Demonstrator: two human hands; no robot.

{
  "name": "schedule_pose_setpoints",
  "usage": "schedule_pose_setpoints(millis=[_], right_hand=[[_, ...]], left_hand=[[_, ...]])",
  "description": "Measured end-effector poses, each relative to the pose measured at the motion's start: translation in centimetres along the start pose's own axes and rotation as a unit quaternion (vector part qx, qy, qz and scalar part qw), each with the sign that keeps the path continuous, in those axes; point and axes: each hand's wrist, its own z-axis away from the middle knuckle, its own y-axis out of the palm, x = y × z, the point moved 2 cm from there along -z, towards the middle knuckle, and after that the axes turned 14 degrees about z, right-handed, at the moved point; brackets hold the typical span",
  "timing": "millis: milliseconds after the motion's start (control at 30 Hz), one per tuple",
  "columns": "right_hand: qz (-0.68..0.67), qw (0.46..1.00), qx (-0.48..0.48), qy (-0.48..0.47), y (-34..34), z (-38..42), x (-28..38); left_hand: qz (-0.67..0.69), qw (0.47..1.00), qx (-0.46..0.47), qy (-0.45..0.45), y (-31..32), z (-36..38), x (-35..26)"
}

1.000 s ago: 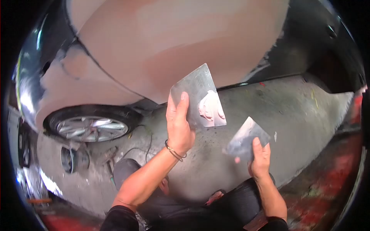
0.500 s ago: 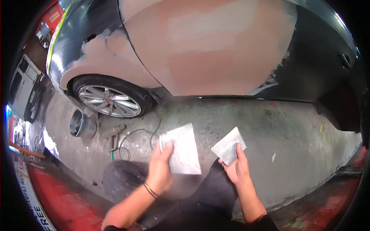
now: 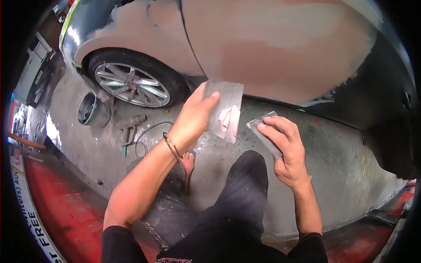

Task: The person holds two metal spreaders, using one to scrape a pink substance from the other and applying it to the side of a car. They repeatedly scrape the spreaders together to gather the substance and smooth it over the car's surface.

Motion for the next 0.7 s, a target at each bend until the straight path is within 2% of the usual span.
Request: schedule_pose_setpoints(millis=[133,267,367,400,433,467,500,567,633,700], right_hand=[[0.092,0.993,0.040,-0.067,1.6,-1.6,1.5],[0.103,0.989,0.028,-0.105,3.2,-3.0,3.1],[0.063,0.990,0.056,-0.111,5.1,-2.9,3.5],[0.056,0.989,0.080,-0.106,5.0,-2.8,3.3],[0.048,0.992,0.087,-0.074,5.2,-2.3,2.5],[0.038,0.994,0.093,-0.042,5.6,-1.5,1.3],[0.027,0.995,0.097,-0.010,5.9,-0.9,0.2],[-0.042,0.995,-0.015,0.089,5.8,-0.4,-2.3],[-0.061,0.968,-0.154,0.187,5.7,-0.6,-5.0],[0.087,0.959,-0.221,0.158,4.1,-2.5,-7.0]], left_hand=[[-0.067,0.996,0.004,0.056,-2.3,-1.5,1.2],[-0.140,0.986,0.005,0.095,-2.7,-1.5,1.7],[-0.135,0.982,0.032,0.129,-1.3,-0.2,-1.3],[-0.170,0.975,-0.005,0.147,-1.7,-0.2,-2.3],[-0.138,0.977,-0.018,0.163,-2.9,-0.9,-2.6],[-0.135,0.944,-0.202,0.222,-5.0,-2.2,-1.3],[-0.064,0.959,-0.154,0.229,-5.5,-2.0,-3.7],[0.041,0.964,-0.107,0.239,-5.7,-0.4,-6.6],[0.073,0.962,-0.143,0.223,-7.2,0.6,-6.5],[0.083,0.963,-0.171,0.192,-7.5,1.1,-6.1]])
